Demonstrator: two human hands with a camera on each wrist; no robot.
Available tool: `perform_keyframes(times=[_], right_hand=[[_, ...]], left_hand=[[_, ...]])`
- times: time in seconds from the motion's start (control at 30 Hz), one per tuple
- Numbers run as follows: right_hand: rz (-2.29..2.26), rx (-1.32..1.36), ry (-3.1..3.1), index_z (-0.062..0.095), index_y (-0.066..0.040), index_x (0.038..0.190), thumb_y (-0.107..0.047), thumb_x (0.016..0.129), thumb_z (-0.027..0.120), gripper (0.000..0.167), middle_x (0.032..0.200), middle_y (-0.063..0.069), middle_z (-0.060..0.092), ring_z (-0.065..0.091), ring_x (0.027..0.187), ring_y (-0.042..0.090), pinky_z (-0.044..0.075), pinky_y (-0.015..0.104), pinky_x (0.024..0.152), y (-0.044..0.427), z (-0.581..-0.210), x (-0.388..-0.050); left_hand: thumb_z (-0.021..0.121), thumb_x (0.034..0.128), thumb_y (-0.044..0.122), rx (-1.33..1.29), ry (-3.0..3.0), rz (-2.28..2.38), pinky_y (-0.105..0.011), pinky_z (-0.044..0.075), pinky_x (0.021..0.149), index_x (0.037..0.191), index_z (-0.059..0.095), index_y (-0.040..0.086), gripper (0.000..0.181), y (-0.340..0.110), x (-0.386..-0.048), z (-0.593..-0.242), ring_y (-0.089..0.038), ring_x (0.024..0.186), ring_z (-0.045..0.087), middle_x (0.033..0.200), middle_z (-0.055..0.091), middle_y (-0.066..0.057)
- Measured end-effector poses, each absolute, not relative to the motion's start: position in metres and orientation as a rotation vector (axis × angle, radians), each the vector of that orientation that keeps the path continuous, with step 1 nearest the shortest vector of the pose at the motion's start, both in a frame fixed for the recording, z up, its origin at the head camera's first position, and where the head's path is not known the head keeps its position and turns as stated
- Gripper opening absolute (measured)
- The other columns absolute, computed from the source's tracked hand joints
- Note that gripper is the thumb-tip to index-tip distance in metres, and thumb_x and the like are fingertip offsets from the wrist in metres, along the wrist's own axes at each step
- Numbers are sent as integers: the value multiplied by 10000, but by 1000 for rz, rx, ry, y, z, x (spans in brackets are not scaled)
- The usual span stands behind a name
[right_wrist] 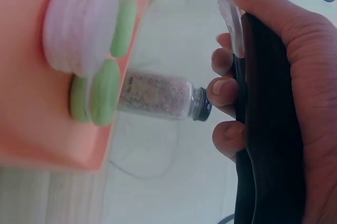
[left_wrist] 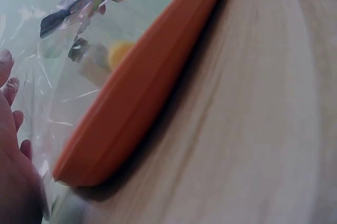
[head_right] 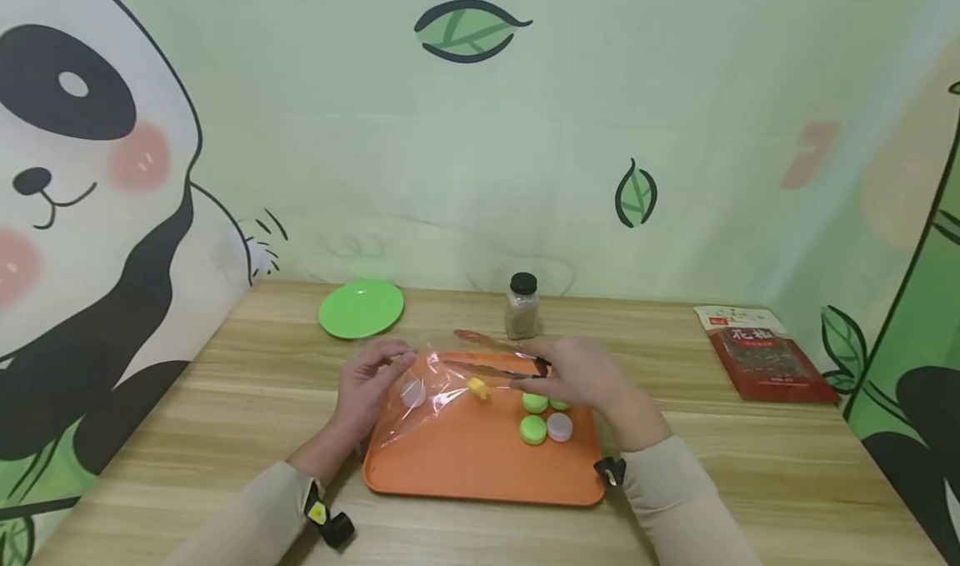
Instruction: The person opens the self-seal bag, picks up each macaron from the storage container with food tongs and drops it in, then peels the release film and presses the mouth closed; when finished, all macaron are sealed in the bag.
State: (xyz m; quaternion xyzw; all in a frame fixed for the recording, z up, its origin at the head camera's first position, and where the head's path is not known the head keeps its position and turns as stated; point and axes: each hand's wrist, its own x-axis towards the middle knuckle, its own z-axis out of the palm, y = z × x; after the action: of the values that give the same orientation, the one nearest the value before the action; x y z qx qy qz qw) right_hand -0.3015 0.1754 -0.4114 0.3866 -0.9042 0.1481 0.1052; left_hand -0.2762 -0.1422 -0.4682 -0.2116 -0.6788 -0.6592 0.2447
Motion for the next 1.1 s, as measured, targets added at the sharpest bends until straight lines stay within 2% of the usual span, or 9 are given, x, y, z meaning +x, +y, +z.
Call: perform_keyframes(times=[0.2,0.43,0.57,0.67,0.77,0.9,1.03,1.1], right_hand=[[493,1087,-2680,655,-187,1009,-487,816,811,390,679,-72,512,388,546,33,326,242,503,182,-406,-303],[631,933,-2745,635,-261,1120,-541,786,819,473,761,-62,544,431,565,65,364,254,508,205,-399,-301],[708,896,-2763,608,-255,1006,-513,792,827,400,742,-35,535,441,576,78,374,251,512,230,-408,-302],[707,881,-2789,606,-203,915,-503,797,828,391,710,-34,522,434,581,71,371,245,513,252,-424,-302],[663,861,-2827,667,-151,986,-508,788,833,440,699,-63,520,439,594,48,372,236,519,277,-442,-294],[686,824,-2833,689,-125,1167,-489,760,860,573,689,-96,519,447,597,29,374,230,517,304,-459,-281],[749,827,-2808,682,-130,1185,-466,763,865,570,698,-89,533,463,599,42,381,225,516,314,-472,-275],[757,834,-2807,680,-132,1174,-474,773,857,556,714,-87,544,476,607,50,391,222,521,314,-478,-273]], left_hand=[[706,870,-84,-557,-1858,-1782,-327,451,787,946,718,-93,77,-143,-279,-467,-153,942,606,963,697,-234],[712,867,-81,-549,-1847,-1777,-332,450,786,943,717,-90,77,-142,-279,-466,-150,945,606,956,701,-213],[715,865,-80,-545,-1856,-1781,-317,450,792,941,716,-90,77,-141,-278,-467,-127,948,601,958,700,-209],[715,866,-77,-539,-1864,-1783,-328,446,791,941,717,-88,76,-141,-277,-467,-120,947,600,961,703,-206],[717,865,-77,-543,-1873,-1787,-326,445,787,946,722,-83,81,-139,-276,-469,-132,951,603,965,704,-214],[726,865,-61,-587,-1930,-1759,-338,458,814,965,730,-69,100,-138,-275,-468,-172,983,598,984,702,-220],[744,867,-21,-605,-2028,-1749,-344,449,906,994,747,-36,128,-138,-273,-468,-213,1067,582,1062,701,-198],[749,868,-8,-594,-2067,-1764,-308,428,953,1004,754,-27,137,-139,-271,-468,-227,1106,573,1100,694,-184]])
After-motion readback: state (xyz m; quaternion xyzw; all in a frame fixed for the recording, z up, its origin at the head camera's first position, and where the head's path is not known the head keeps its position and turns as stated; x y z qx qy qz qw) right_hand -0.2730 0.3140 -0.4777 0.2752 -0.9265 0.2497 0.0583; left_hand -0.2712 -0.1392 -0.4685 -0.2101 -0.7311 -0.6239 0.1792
